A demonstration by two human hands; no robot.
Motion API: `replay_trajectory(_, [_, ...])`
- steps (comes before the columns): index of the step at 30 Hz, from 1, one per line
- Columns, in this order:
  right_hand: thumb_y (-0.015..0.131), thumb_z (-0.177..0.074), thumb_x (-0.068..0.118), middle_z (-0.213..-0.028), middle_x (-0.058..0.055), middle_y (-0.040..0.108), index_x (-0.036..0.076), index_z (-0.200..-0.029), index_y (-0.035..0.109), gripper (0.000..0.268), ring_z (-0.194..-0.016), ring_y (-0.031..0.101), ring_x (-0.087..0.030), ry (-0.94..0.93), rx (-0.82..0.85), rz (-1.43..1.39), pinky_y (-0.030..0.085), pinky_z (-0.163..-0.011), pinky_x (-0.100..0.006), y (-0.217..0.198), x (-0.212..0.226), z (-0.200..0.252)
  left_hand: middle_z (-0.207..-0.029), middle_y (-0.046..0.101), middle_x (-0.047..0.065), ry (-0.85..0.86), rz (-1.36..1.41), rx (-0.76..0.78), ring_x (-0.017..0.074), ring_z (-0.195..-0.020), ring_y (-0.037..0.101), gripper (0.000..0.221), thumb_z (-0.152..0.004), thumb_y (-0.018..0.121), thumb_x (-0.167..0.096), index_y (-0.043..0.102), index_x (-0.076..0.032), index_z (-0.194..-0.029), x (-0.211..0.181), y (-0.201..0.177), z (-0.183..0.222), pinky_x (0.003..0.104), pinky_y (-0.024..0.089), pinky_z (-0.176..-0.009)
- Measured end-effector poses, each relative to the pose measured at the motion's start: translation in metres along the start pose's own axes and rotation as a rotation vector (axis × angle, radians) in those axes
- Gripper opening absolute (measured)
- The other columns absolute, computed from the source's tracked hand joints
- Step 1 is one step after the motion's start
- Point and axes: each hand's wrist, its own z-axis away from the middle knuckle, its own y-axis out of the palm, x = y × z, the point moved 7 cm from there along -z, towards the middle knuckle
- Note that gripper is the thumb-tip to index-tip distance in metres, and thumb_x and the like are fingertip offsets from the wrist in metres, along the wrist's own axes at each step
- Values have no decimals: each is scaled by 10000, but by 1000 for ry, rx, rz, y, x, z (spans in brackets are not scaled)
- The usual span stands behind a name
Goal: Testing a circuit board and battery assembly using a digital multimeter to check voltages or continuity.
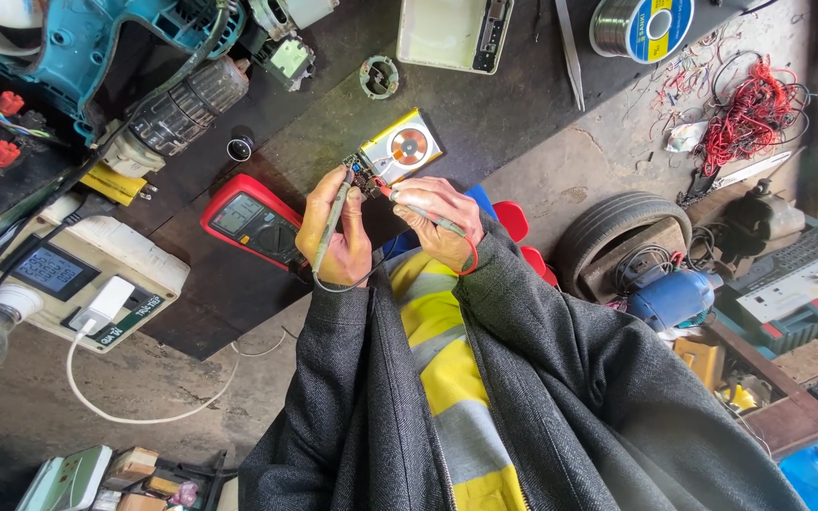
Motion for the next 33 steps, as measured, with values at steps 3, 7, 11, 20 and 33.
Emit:
replay_trajectory(3, [801,-902,60,-937,-191,777,4,-906,788,57,-789,746,-412,2,-3,-22,615,-747,-479,0,0,0,-1117,744,197,6,-9,-8,356,-1011,745,181,-1009,654,-58,713,5,-1168,-1,-1,-1,417,613,-868])
replay_trajectory(7, [797,-915,76,-940,-200,771,-2,-930,779,81,-809,746,-420,17,26,-43,610,-746,-498,0,4,-4,-1086,750,197,-21,0,-29,361,-1005,746,153,-990,677,-56,723,5,-1123,-10,-4,-7,432,611,-855])
replay_trajectory(11, [790,-924,69,-960,-201,772,-10,-956,774,87,-842,751,-420,21,58,-54,606,-769,-506,2,5,-3,-1082,754,192,-20,-17,-45,369,-1015,744,147,-986,687,-71,728,-6,-1112,-7,-5,-6,441,602,-870])
replay_trajectory(20, [784,-929,57,-979,-221,763,-31,-977,770,101,-862,744,-436,12,79,-48,597,-787,-510,4,2,2,-1083,754,182,14,2,-58,361,-1009,746,142,-984,683,-57,726,-15,-1112,-3,-4,-3,431,592,-887])
replay_trajectory(33, [790,-921,55,-976,-202,766,-22,-974,776,94,-854,744,-418,25,71,-31,602,-774,-493,3,2,1,-1087,753,178,31,-5,-51,357,-1010,748,142,-988,679,-62,723,-10,-1113,-4,-4,-3,421,591,-892])
